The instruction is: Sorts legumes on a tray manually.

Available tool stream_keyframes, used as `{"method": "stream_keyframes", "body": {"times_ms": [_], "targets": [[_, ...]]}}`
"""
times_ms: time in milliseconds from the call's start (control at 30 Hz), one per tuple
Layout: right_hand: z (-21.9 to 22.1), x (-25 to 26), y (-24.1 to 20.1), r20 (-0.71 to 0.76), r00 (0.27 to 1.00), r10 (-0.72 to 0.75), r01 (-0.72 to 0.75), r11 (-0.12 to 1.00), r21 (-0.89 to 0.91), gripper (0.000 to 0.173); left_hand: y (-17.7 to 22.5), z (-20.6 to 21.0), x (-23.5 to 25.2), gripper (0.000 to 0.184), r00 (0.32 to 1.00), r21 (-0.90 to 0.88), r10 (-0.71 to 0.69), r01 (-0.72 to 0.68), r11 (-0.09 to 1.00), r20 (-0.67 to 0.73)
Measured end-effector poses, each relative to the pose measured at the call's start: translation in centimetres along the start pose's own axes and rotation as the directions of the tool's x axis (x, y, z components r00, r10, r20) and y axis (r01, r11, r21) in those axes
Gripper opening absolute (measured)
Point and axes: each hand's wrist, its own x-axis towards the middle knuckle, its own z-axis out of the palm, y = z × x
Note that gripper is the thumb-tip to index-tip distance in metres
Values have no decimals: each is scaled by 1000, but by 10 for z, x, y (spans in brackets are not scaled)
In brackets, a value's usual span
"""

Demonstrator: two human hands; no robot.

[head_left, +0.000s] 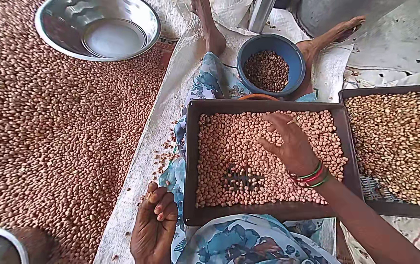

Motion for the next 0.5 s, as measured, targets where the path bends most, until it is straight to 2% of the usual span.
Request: {"method": "stream_keyframes", "body": {"times_ms": [33, 67, 133, 200, 267, 333, 400, 467, 500], "targets": [[-20, 9, 7, -29, 997, 69, -69, 998, 1, 49, 0, -1, -2, 13, 1000, 7, -1, 1, 1000, 5], [-33, 12, 13, -51, 995, 87, -87, 996, 8, 44, 1, -1, -3, 13, 1000, 18, -2, 2, 1000, 10], [-34, -2, 16, -10, 1000, 5, -4, 998, 58, 23, 2, -2, -5, 11, 1000, 44, -8, 7, 999, 21], [-9, -31, 4, 154, 979, -134, 100, 973, 209, 19, 2, -8, -9, 10, 1000, 50, -20, 19, 999, 18], [26, -56, -17, 320, 892, -321, 200, 913, 356, 20, -1, -15, -12, 11, 999, 28, -33, 33, 999, 3], [58, -66, -37, 421, 795, -437, 309, 889, 338, 27, -4, -18, -16, 13, 999, 18, -46, 47, 999, -18], [75, -57, -45, 492, 782, -383, 287, 922, 261, 31, -5, -17, -22, 13, 996, 24, -87, 87, 996, -12], [68, -33, -34, 529, 811, -249, 192, 968, 162, 36, -4, -18, -29, 15, 986, 76, -158, 154, 985, 52], [63, -24, -25, 486, 851, -200, 186, 979, 78, 39, -3, -21, -32, 17, 974, 130, -200, 186, 974, 103]]}}
